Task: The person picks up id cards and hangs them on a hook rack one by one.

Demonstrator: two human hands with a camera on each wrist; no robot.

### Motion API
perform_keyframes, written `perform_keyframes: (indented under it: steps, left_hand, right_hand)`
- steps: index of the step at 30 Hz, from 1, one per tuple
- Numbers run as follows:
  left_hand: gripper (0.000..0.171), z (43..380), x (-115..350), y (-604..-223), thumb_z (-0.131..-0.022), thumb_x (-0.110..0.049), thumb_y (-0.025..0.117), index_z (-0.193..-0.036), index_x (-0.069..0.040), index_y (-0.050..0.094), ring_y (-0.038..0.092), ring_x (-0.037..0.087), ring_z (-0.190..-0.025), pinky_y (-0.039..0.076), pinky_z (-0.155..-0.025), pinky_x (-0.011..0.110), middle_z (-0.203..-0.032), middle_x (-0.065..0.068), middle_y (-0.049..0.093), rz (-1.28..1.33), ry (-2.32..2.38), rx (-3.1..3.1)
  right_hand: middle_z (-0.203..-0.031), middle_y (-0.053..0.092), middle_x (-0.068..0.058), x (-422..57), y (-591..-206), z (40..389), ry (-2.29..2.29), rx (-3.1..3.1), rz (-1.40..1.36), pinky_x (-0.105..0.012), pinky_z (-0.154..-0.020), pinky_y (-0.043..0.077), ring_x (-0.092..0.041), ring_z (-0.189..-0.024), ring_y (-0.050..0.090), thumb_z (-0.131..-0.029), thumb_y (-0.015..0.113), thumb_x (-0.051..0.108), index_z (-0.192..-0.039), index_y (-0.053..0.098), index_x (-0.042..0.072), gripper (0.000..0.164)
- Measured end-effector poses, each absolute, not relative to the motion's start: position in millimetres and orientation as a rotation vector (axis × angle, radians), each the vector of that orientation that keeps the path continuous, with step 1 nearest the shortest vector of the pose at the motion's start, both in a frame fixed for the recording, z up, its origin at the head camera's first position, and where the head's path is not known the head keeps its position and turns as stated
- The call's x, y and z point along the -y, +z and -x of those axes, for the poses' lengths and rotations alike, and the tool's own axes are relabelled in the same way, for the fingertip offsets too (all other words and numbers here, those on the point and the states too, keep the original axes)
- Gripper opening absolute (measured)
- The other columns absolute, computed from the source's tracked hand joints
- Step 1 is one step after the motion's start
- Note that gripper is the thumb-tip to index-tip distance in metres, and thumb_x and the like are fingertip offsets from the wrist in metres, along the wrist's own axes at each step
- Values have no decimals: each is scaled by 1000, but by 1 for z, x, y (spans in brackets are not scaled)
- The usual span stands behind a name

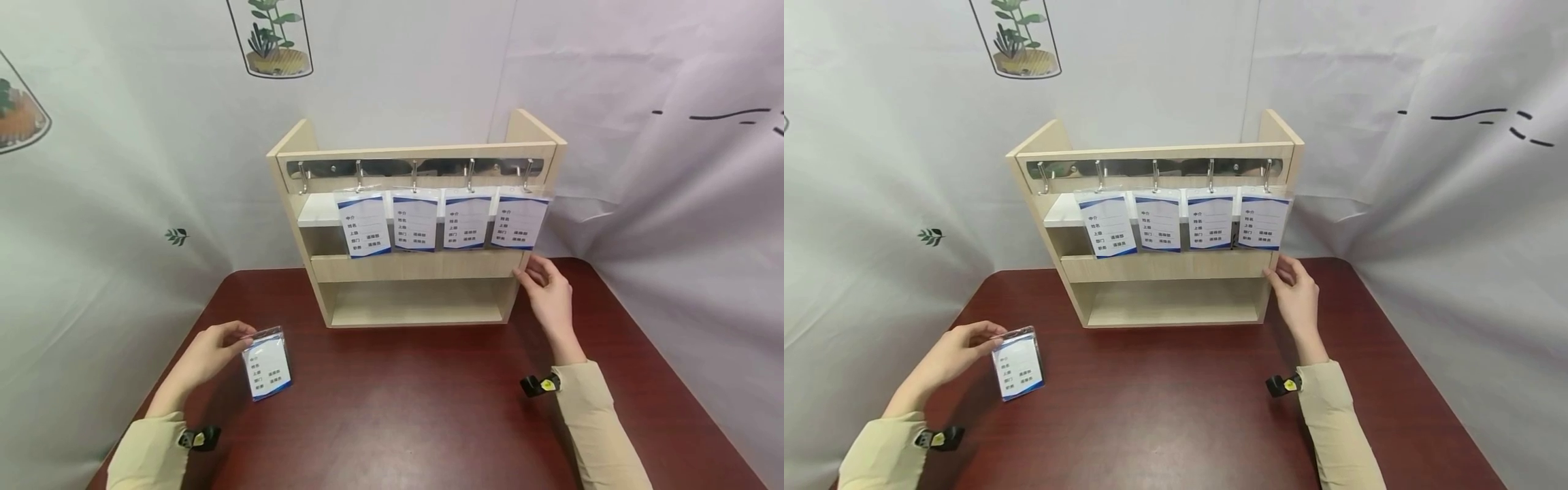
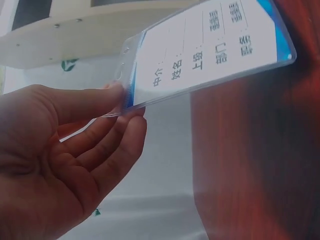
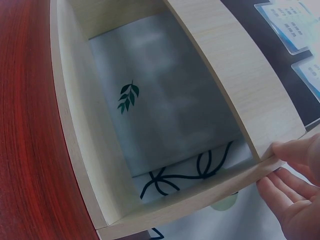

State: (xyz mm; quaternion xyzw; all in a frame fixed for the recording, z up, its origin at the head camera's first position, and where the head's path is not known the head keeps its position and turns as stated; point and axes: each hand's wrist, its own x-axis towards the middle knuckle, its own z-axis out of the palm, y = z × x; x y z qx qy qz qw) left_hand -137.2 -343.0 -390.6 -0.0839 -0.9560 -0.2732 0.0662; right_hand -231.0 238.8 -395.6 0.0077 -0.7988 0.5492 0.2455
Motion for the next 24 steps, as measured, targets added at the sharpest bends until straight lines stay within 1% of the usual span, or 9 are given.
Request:
perform_keyframes:
  steps: [3,9,13,18,21,24]
  left_hand:
    - [13,137,338,-386,-97,-12,69,-108,-5,71,64,20,-83,49,-66,32,-99,8,72,257,-801,2853]
    - [13,140,327,-373,-98,-13,66,-109,-8,72,60,20,-79,46,-65,31,-97,7,72,266,-783,2795]
    - [11,142,317,-362,-97,-11,68,-107,-9,73,60,20,-77,46,-64,29,-95,6,72,295,-768,2733]
    - [10,144,307,-349,-97,-12,69,-106,-10,73,60,23,-82,45,-67,31,-98,7,73,309,-734,2666]
    - [11,146,301,-341,-98,-14,68,-107,-11,73,61,23,-85,45,-69,33,-99,7,73,314,-722,2638]
    - [11,148,296,-334,-98,-16,68,-107,-12,74,62,22,-84,45,-69,31,-99,6,74,326,-725,2606]
  right_hand:
    - [-132,65,-15,-239,-396,231,1504,2175,-25,-12,-84,49,-14,-114,64,-97,70,25,-138,58,4,48]
    - [-129,66,-15,-239,-397,232,1522,2146,-31,-11,-83,49,-5,-109,63,-96,72,23,-136,60,4,46]
    - [-130,66,-14,-239,-397,233,1516,2149,-28,-11,-83,48,-4,-109,63,-96,72,24,-136,60,5,46]
    - [-130,66,-14,-239,-397,232,1512,2158,-27,-11,-83,48,-7,-110,63,-96,71,23,-137,59,4,47]
    - [-130,66,-14,-239,-397,232,1517,2152,-27,-11,-83,48,-3,-108,63,-96,71,22,-137,59,4,46]
    - [-130,66,-15,-239,-397,232,1519,2151,-30,-11,-83,48,-1,-106,62,-96,71,22,-137,59,4,46]
